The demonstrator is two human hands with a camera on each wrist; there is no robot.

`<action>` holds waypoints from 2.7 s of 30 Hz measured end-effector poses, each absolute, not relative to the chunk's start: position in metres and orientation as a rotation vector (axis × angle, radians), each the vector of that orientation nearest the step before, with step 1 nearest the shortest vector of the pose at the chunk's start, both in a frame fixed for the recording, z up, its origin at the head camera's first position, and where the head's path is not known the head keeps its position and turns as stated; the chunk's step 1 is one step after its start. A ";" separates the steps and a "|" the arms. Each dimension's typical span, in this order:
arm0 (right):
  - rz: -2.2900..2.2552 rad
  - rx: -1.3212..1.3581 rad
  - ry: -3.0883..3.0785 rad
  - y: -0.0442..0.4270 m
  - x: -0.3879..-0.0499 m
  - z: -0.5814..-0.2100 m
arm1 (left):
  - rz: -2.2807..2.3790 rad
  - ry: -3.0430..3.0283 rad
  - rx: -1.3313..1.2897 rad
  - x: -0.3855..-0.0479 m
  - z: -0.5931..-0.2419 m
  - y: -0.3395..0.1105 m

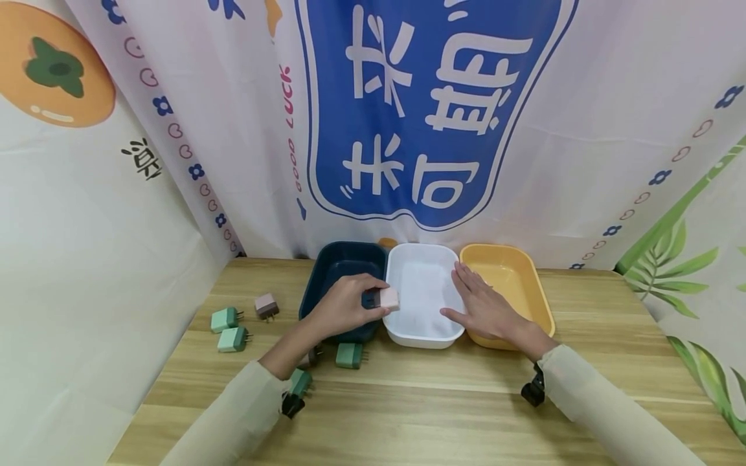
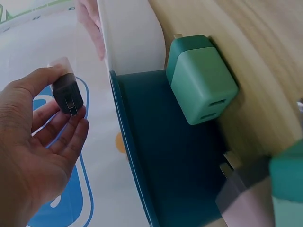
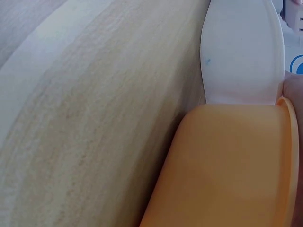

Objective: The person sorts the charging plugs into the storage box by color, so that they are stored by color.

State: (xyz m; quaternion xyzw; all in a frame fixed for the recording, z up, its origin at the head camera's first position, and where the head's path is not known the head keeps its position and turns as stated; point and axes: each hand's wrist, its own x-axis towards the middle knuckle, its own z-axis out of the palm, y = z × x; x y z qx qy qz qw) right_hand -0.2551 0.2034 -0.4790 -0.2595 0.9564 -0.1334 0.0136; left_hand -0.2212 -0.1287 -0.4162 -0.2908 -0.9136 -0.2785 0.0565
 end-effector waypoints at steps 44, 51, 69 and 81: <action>-0.425 -0.784 2.972 0.203 -0.256 -0.477 | -0.898 -2.918 -0.709 -0.303 -0.434 -0.068; -0.440 -0.794 2.970 0.203 -0.255 -0.478 | -0.902 -2.957 -0.651 -0.308 -0.437 -0.061; -0.422 -0.783 2.969 0.202 -0.256 -0.480 | -0.885 -2.990 -0.617 -0.321 -0.449 -0.052; -0.434 -0.787 2.971 0.203 -0.257 -0.481 | -1.009 -2.987 -0.554 -0.319 -0.449 -0.058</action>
